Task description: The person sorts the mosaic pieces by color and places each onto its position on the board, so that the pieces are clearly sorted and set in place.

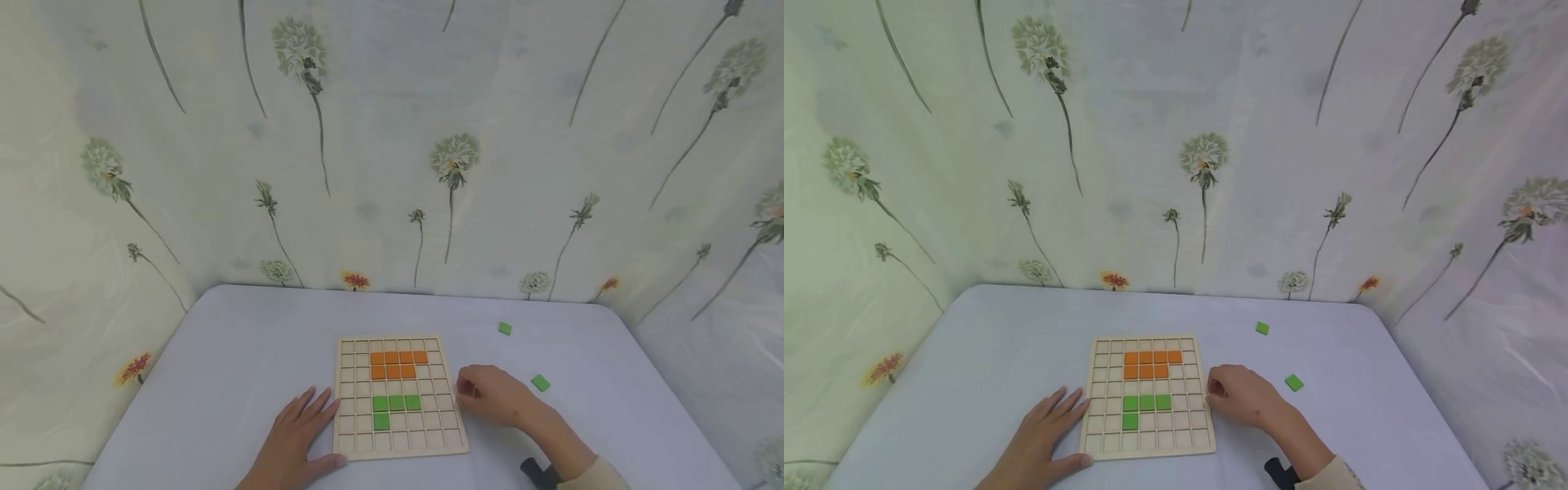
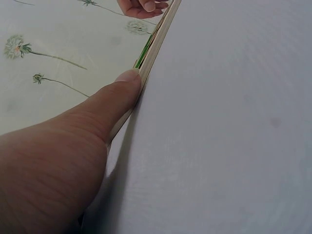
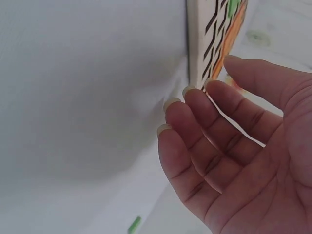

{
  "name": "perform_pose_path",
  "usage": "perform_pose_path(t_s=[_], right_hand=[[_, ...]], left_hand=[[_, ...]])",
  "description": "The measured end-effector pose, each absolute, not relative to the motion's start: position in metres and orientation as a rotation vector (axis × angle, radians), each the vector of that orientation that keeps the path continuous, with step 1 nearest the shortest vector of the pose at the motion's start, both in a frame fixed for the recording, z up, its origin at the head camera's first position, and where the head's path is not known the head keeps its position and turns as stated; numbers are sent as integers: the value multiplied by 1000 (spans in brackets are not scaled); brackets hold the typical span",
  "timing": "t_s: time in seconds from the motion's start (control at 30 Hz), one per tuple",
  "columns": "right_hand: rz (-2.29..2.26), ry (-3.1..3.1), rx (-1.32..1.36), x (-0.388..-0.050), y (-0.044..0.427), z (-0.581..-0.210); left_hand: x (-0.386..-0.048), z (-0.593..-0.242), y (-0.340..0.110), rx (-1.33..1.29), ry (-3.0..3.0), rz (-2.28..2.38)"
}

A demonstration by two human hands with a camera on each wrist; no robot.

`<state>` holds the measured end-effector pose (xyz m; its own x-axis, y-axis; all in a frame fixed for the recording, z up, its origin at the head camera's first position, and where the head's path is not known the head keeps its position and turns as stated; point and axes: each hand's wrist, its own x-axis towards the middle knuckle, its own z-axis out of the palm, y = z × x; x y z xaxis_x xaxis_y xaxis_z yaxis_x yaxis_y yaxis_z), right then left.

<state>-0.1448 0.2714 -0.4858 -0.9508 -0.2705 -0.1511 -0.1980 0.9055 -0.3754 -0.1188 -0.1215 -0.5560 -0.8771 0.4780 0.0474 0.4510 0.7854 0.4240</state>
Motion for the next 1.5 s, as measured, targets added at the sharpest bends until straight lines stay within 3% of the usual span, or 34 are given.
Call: perform_pose_path(t_s=[0.67,1.5], right_hand=[[-416,2948,-140,-142,306,-485],[-288,2922,-63,-143,325,-492]], left_hand=[[-117,-560,-121,758,2924,654],[-118,-562,-123,772,2921,708]])
